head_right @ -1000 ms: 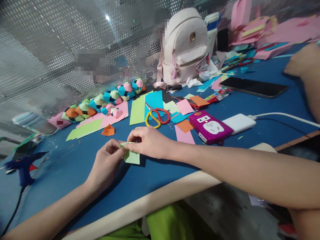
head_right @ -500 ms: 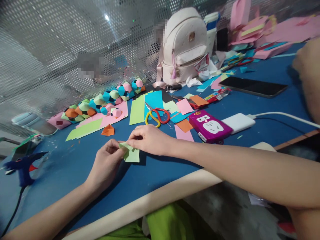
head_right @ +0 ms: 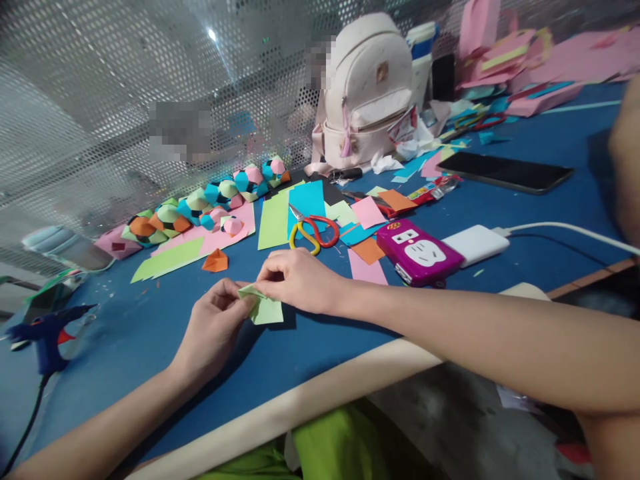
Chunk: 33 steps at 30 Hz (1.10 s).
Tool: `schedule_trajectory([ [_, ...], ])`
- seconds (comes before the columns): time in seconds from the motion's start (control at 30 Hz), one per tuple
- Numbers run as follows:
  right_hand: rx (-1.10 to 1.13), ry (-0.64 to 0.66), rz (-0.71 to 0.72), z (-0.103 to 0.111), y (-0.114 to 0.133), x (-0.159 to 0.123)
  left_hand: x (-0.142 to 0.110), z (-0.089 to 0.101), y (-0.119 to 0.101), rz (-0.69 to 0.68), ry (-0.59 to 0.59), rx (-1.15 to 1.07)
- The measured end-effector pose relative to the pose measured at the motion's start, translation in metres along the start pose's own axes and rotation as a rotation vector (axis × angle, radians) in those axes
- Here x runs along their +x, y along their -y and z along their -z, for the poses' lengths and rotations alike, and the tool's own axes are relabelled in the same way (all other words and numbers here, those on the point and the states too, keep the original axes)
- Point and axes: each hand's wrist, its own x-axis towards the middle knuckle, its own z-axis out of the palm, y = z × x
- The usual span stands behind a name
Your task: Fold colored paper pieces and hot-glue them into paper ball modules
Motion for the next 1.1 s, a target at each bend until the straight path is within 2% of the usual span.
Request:
schedule_trajectory([
  [0.63, -0.043, -0.091, 0.192, -0.006, -0.012, -0.002, 0.0, 0.0, -0.001, -0.011, 0.019, 0.035],
  [1.1, -0.108, -0.072, 0.296, -0.004, -0.012, -0.003, 0.0, 0.0, 0.001, -0.033, 0.006, 0.023],
])
